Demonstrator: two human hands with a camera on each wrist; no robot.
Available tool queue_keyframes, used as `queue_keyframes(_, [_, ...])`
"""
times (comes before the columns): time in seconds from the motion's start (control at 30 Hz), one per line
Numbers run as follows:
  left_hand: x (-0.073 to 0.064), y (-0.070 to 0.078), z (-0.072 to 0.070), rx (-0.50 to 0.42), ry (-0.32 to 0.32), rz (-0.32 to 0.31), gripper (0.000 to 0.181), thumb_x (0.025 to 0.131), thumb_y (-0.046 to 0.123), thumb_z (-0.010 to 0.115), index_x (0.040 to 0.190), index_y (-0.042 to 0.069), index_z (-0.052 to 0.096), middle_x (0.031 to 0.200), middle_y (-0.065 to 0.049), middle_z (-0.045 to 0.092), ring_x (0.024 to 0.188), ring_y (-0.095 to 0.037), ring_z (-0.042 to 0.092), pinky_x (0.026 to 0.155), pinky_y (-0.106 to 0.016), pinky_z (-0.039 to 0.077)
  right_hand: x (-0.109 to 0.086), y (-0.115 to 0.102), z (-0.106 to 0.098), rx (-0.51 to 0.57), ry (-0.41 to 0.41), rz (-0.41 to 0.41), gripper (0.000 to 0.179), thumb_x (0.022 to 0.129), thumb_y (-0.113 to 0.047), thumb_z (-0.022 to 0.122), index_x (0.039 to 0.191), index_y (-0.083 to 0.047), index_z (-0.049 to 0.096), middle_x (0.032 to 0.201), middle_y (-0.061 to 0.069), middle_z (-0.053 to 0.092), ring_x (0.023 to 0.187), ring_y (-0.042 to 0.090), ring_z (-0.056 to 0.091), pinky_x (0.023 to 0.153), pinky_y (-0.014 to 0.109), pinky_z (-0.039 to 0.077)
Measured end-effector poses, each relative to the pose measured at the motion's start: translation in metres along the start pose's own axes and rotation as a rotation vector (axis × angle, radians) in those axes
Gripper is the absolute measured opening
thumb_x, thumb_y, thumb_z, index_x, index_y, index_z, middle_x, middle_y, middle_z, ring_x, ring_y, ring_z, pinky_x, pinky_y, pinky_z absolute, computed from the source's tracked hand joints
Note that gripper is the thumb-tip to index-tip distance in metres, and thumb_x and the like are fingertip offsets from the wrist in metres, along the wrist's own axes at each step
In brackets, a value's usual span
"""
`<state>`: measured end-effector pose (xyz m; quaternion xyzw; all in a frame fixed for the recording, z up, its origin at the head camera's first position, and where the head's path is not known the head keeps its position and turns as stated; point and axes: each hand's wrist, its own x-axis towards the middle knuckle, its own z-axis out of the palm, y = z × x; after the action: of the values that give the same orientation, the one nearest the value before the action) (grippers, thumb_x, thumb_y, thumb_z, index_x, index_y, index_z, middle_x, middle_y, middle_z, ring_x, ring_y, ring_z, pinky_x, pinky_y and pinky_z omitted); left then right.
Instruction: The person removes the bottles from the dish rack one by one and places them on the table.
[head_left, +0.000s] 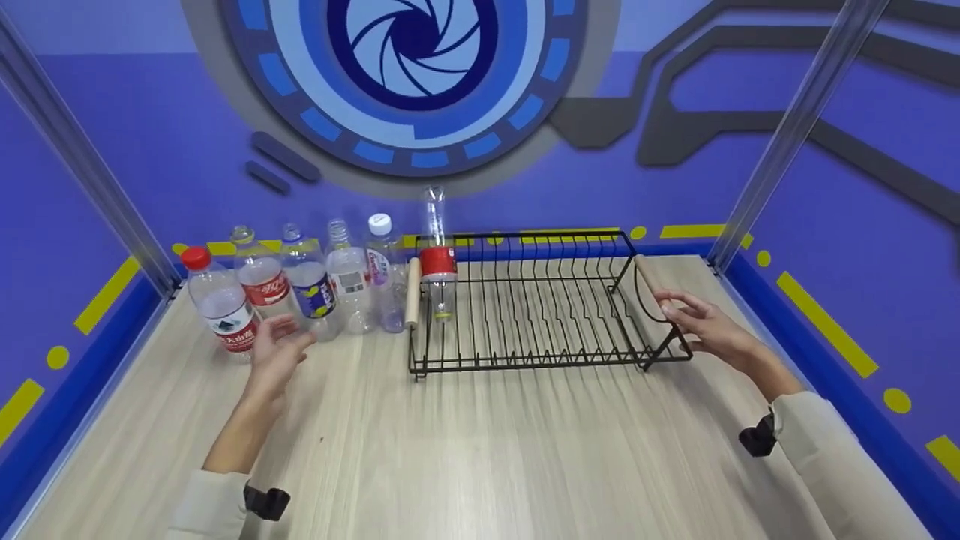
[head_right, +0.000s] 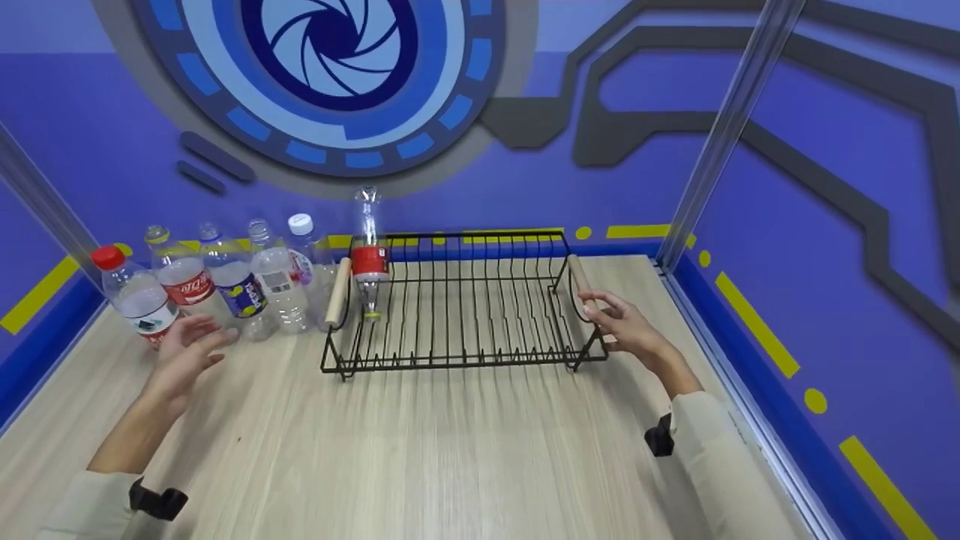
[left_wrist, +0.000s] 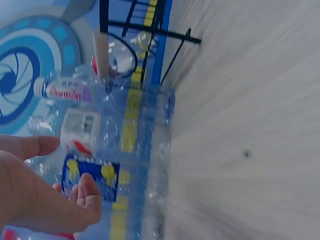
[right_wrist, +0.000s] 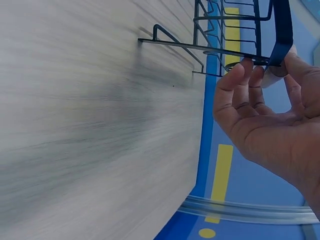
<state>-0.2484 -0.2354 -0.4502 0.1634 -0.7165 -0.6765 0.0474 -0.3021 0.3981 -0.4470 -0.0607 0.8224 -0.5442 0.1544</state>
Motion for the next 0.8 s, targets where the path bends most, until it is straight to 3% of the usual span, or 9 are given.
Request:
queue_keyframes(0.1, [-0.003,0.002,0.013,0.074,-0.115,0.071,0.051,0.100,0.006,0.060,0.146,0.003,0.038,0.139,-0.013,0.048,0.098,-0.001,0.055,0.083,-0.022,0.047,0.000,0.000,0.001,0.000,0.009,-0.001,0.044,0.108,-0.043,0.049,0.151,-0.032,0.045,0.151,-0.005,0.045,0.143,0.035,0.035,0.093,0.034,0.051])
queue_keyframes(0.2, [-0.003,0.000,0.027,0.147,-0.204,0.157,0.049,0.101,0.007,0.060,0.147,0.005,0.044,0.141,-0.019,0.051,0.103,-0.006,0.057,0.085,-0.026,0.047,0.001,0.001,0.002,-0.007,0.019,-0.002,0.044,0.108,-0.043,0.049,0.151,-0.033,0.045,0.146,-0.012,0.048,0.140,0.031,0.039,0.091,0.033,0.052])
queue_keyframes(0.43, [-0.004,-0.015,0.057,0.267,-0.331,0.335,0.050,0.097,0.014,0.069,0.145,0.010,0.055,0.138,-0.020,0.059,0.115,-0.026,0.059,0.089,-0.029,0.049,0.000,0.003,0.003,0.013,0.013,0.002,0.047,0.108,-0.043,0.048,0.152,-0.029,0.043,0.162,0.010,0.030,0.147,0.041,0.029,0.096,0.038,0.049])
queue_keyframes(0.63, [-0.005,-0.024,0.065,0.273,-0.482,0.341,0.059,0.097,0.020,0.071,0.151,0.019,0.050,0.144,-0.018,0.054,0.130,-0.040,0.049,0.098,-0.037,0.042,0.002,0.004,0.004,0.023,0.014,-0.005,0.047,0.108,-0.043,0.049,0.152,-0.029,0.043,0.165,0.015,0.025,0.147,0.039,0.028,0.095,0.038,0.049])
queue_keyframes(0.8, [-0.004,-0.027,0.067,0.254,-0.531,0.328,0.060,0.096,0.020,0.072,0.152,0.020,0.049,0.146,-0.018,0.054,0.130,-0.041,0.047,0.099,-0.037,0.041,0.001,0.004,0.004,0.014,0.019,0.003,0.046,0.108,-0.044,0.048,0.151,-0.031,0.044,0.160,0.007,0.031,0.138,0.026,0.038,0.094,0.037,0.051])
